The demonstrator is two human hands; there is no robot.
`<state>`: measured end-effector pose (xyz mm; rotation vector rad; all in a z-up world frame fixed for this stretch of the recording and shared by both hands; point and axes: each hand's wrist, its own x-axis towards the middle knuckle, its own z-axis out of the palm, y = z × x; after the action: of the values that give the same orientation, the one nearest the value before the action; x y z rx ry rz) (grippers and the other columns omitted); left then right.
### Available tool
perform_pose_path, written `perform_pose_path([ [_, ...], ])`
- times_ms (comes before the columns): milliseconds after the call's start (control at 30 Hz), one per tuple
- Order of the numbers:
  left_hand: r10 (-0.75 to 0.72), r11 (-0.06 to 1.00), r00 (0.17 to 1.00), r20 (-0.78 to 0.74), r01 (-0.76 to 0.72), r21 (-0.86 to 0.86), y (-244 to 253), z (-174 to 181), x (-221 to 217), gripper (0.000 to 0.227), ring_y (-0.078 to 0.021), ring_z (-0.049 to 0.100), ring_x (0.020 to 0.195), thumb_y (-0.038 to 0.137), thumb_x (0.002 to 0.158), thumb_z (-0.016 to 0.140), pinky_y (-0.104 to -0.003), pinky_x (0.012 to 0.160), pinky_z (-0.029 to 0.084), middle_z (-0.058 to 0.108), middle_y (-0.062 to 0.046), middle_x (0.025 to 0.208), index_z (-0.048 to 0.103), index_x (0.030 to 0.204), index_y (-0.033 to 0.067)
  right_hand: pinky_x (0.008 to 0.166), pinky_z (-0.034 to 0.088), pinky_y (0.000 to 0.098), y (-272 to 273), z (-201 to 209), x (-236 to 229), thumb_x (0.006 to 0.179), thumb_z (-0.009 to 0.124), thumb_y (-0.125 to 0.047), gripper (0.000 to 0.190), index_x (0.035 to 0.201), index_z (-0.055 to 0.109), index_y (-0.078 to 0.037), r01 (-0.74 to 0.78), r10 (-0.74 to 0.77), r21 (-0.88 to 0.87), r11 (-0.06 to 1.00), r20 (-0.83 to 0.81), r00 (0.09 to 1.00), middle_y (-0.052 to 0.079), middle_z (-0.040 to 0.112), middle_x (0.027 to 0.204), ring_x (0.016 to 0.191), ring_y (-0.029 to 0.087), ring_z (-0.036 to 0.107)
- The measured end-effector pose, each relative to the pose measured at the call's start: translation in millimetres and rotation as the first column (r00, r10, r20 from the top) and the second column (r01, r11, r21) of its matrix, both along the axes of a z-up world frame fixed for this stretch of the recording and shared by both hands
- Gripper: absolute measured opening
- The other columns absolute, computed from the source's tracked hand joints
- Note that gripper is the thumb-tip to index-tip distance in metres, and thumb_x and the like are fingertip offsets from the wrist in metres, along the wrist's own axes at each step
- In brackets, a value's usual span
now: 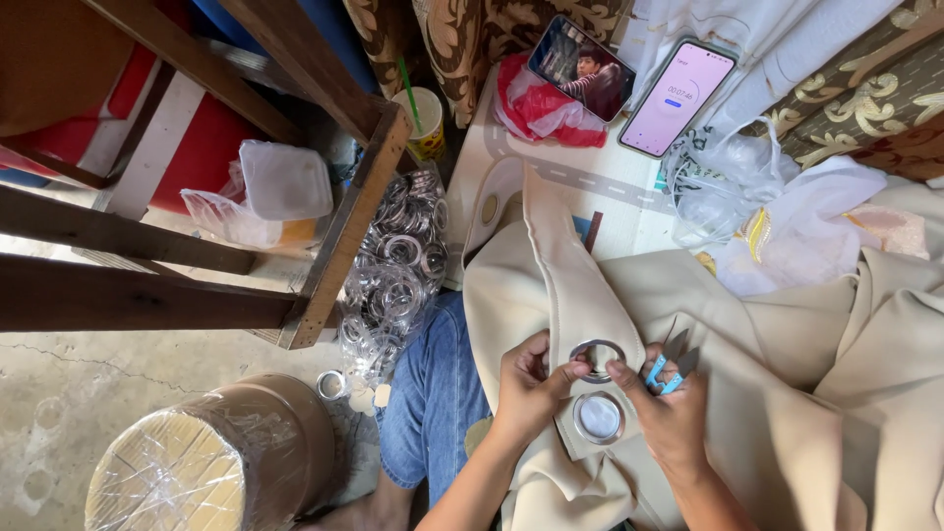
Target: Cutting holes in curtain fabric and manually attaching plastic grommet rings.
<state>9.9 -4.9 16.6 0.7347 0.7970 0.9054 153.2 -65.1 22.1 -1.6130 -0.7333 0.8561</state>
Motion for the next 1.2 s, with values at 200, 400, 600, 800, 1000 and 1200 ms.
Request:
perform_pose_path([
  [200,0.088,0.996,0.996,-0.010,-0.087,0.036,-2,-18,5,0.017,-0.0107,0.057,0.074,-0.007,0.081,0.065,-0.021,0.071,0.047,0.066,-0.008,0.084,0.063,0.098,-0.0056,0.041,0.029,0.0194,2,12,-13,0.061,0.084,-0.011,0.031,0.074,0.057,-0.006,-0.112,0.115,-0.025,0.993,0.307,0.945,-0.007,0.036,0.049,0.044,0.005,0.029],
  [400,0.089,0.981,0.995,-0.048,-0.096,-0.166,-2,-31,0,0.014,-0.0032,0.040,0.049,-0.005,0.083,0.064,-0.017,0.042,0.030,0.061,-0.004,0.073,0.062,0.097,-0.0045,0.040,0.032,0.0190,8,6,-24,0.064,0.079,-0.004,0.030,0.080,0.055,-0.003,-0.147,0.139,0.000,0.989,0.340,0.930,-0.002,0.050,0.056,0.045,0.005,0.037],
  [600,0.126,0.976,0.981,-0.149,-0.150,-0.158,-1,-44,-5,0.015,-0.0062,0.051,0.060,-0.006,0.081,0.064,-0.018,0.052,0.039,0.066,-0.006,0.078,0.064,0.097,-0.0048,0.038,0.034,0.0250,14,-9,-33,0.068,0.077,-0.011,0.029,0.080,0.052,-0.004,-0.167,0.171,-0.047,0.985,0.430,0.886,0.000,0.048,0.050,0.040,0.010,0.036],
  [800,0.203,0.953,0.979,-0.006,-0.199,-0.229,4,-52,-7,0.019,-0.0125,0.061,0.075,-0.007,0.083,0.063,-0.022,0.070,0.049,0.068,-0.011,0.089,0.062,0.102,-0.0066,0.037,0.032,0.0250,26,-21,-40,0.068,0.078,-0.012,0.030,0.078,0.051,-0.003,-0.118,0.120,-0.031,0.993,0.430,0.895,0.000,0.045,0.049,0.040,0.009,0.035],
  [1000,0.322,0.925,0.943,-0.082,-0.332,-0.185,6,-43,-9,0.024,-0.0144,0.066,0.068,-0.009,0.076,0.069,-0.029,0.060,0.059,0.063,-0.007,0.077,0.063,0.099,-0.0053,0.042,0.035,0.0158,34,-18,-36,0.070,0.082,-0.014,0.028,0.075,0.056,-0.004,-0.102,0.085,0.100,0.990,0.164,0.983,-0.002,0.042,0.040,0.038,0.003,0.044],
  [1200,0.122,0.989,0.967,0.222,-0.099,-0.112,7,-62,-23,0.013,-0.0143,0.060,0.068,0.004,0.082,0.068,-0.024,0.066,0.050,0.065,-0.011,0.079,0.063,0.090,-0.0046,0.050,0.044,0.0214,27,8,-26,0.071,0.074,-0.006,0.015,0.083,0.064,-0.002,-0.329,0.325,0.006,0.944,0.147,0.934,0.000,0.061,0.060,0.051,0.008,0.050],
])
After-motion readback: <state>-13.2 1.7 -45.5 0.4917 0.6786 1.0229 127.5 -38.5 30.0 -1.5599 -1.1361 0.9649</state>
